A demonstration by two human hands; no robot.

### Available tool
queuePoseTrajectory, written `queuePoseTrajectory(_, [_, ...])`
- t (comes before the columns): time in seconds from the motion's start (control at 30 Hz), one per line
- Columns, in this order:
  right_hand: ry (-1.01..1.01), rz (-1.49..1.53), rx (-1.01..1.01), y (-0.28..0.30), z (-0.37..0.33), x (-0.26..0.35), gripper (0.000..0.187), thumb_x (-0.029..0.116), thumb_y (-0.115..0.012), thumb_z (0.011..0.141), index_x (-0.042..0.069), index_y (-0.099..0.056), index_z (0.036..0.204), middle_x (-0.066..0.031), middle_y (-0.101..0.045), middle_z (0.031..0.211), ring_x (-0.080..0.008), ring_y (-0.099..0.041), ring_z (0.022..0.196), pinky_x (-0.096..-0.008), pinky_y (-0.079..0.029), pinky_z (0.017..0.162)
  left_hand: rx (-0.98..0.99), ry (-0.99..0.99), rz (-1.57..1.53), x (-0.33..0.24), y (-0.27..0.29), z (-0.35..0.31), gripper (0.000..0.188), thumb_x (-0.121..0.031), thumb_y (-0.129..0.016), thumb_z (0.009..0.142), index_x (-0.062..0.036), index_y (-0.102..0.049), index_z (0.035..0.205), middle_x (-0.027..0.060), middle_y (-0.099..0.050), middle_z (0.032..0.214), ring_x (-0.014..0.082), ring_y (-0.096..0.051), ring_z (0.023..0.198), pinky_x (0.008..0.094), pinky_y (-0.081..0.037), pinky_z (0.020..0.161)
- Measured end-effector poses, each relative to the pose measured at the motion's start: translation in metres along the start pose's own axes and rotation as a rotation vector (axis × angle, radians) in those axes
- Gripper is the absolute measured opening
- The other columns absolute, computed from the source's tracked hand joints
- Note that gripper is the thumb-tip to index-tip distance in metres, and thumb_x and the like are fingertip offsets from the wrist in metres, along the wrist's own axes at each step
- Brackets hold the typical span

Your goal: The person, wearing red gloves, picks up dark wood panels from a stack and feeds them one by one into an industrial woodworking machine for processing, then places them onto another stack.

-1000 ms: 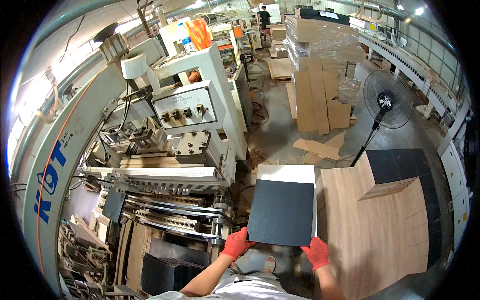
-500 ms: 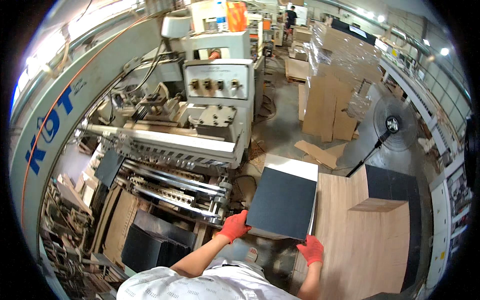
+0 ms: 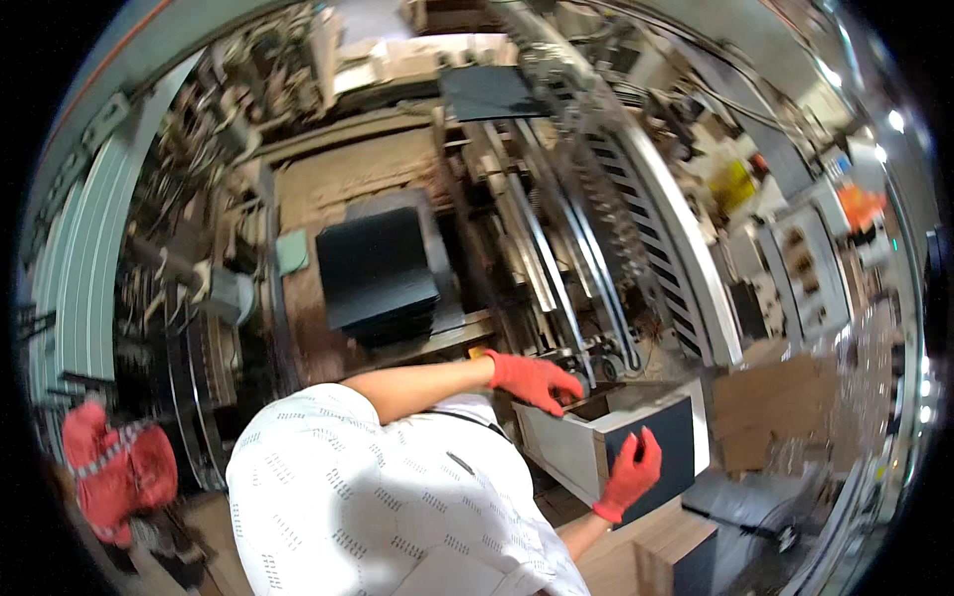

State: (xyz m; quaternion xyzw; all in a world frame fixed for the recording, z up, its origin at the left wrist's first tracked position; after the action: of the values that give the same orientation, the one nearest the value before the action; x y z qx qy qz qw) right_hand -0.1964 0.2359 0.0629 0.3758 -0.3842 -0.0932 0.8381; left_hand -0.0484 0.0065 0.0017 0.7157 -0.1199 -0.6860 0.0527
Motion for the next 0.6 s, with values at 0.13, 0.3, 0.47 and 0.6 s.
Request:
queuePoseTrajectory(0.13, [0.192, 0.229, 0.369, -0.103, 0.036, 0.061, 0.029, 0.012, -0.071, 0.087, 0.002, -0.066, 0.114, -0.0152, -0.067, 0.104, -0.0295, -0.064, 0.092, -0.0388, -0.051, 0.083, -0.506, 0.127, -0.053, 0.027, 0.053, -0.108, 0.058, -0.03, -0.07, 0.09, -0.0085, -0.051, 0.14, 0.0119, -0.066, 0.124, 0.0221, -0.064, 0.113, 0.0361, -0.049, 0.099])
queuePoseTrajectory(0.3, [0.464, -0.017, 0.417, -0.205, 0.059, 0.08, 0.048, 0.021, -0.076, 0.083, 0.008, -0.06, 0.126, -0.0127, -0.058, 0.111, -0.0338, -0.058, 0.105, -0.0434, -0.048, 0.089, -1.213, 0.463, 0.497, 0.114, 0.06, -0.259, 0.083, -0.042, -0.08, 0.073, -0.0057, -0.049, 0.141, 0.019, -0.054, 0.139, 0.0364, -0.05, 0.129, 0.0438, -0.04, 0.109])
queuePoseTrajectory(0.47, [0.284, -0.035, 0.39, -0.25, 0.077, 0.072, 0.056, 0.033, -0.077, 0.081, 0.008, -0.056, 0.126, -0.0172, -0.06, 0.111, -0.0389, -0.062, 0.1, -0.0468, -0.05, 0.084, -1.398, 1.252, 0.401, 0.177, 0.021, -0.36, 0.094, -0.045, -0.088, 0.058, -0.0197, -0.048, 0.139, 0.0255, -0.033, 0.15, 0.0482, -0.044, 0.129, 0.0555, -0.041, 0.105])
queuePoseTrajectory(0.6, [0.219, -0.163, 0.664, -0.268, 0.093, 0.045, 0.049, 0.033, -0.078, 0.081, 0.004, -0.059, 0.116, -0.0186, -0.066, 0.1, -0.0383, -0.065, 0.094, -0.0473, -0.05, 0.08, -1.59, 0.988, 0.079, 0.236, 0.005, -0.391, 0.074, -0.034, -0.089, 0.062, -0.0152, -0.052, 0.124, 0.0205, -0.051, 0.13, 0.0435, -0.055, 0.117, 0.0491, -0.048, 0.096])
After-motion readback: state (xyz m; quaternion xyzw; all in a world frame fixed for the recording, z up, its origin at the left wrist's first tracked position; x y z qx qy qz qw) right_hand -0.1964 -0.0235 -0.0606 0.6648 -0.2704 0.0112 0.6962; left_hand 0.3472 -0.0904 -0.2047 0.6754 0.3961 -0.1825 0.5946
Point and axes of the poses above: each hand's wrist, its own z-axis towards the middle knuckle, its own y-axis out of the back of the hand, x = y × z, the point moved 3 cm from there along z, towards the middle knuckle
